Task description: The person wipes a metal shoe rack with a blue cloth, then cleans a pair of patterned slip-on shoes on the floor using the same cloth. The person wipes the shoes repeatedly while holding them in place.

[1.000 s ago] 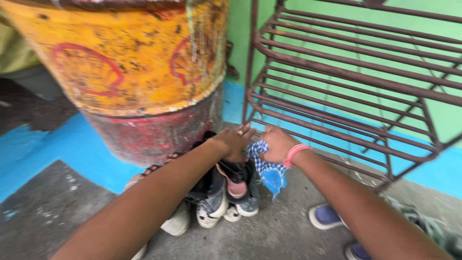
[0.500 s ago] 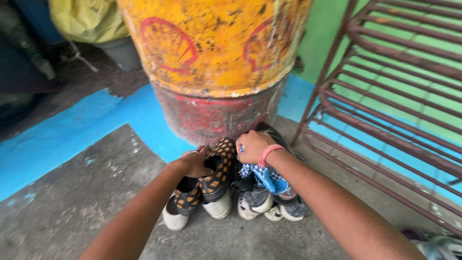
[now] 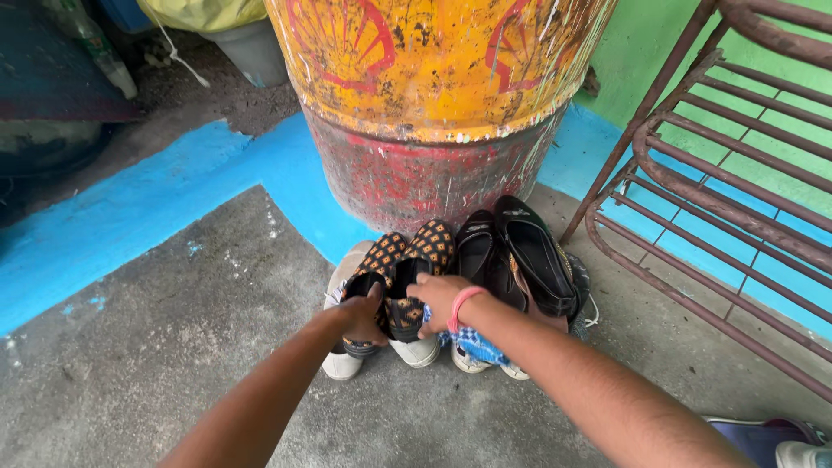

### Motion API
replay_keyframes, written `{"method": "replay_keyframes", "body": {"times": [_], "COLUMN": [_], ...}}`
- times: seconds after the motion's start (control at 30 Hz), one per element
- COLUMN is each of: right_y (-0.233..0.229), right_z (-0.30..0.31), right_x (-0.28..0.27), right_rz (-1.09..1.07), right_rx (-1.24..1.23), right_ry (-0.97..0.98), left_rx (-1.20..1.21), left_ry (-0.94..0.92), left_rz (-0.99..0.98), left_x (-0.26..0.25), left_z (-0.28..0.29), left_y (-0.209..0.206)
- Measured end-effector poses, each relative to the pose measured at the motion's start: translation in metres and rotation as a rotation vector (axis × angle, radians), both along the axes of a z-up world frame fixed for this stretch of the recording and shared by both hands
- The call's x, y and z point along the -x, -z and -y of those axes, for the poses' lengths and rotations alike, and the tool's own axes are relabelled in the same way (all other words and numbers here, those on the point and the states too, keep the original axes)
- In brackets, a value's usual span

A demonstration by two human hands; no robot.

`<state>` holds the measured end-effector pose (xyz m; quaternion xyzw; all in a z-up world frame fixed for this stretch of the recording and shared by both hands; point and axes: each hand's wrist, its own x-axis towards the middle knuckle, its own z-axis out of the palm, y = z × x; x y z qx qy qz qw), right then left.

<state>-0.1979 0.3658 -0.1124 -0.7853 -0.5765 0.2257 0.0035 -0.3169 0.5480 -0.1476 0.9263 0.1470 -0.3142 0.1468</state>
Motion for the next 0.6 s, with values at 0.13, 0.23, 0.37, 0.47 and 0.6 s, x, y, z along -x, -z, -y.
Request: {"method": "replay_keyframes", "body": {"times": [0.13, 0.23, 0.37, 0.47, 0.6], "right_y": [0.009, 0.005, -0.02, -0.047, -0.088], "right_z": [0.0, 0.0, 0.009, 0.023, 0.04], "right_x": [-0.003, -0.012, -0.024, -0.036, -0.053], "right_rz": [-0.004, 0.001, -0.051, -0.186, -0.248], "right_rx": [-0.107, -0.201, -0.318, -0.466, -0.386], "right_ry": [0.03, 0.006, -0.022, 0.053, 0.247], "left_rx": [-0.052, -0.106, 0.024, 0.085, 0.217], "left_ry": [0.032, 0.061, 0.167, 0.215, 0.352], "left_rz": [0.003, -0.008, 0.06, 0.083, 0.021], "left_x": [0.006, -0.009, -0.04, -0.063, -0.093], "left_z": [0.003, -0.002, -0.017, -0.021, -0.009], "left_y": [-0.01, -0.02, -0.042, -0.065, -0.118]}}
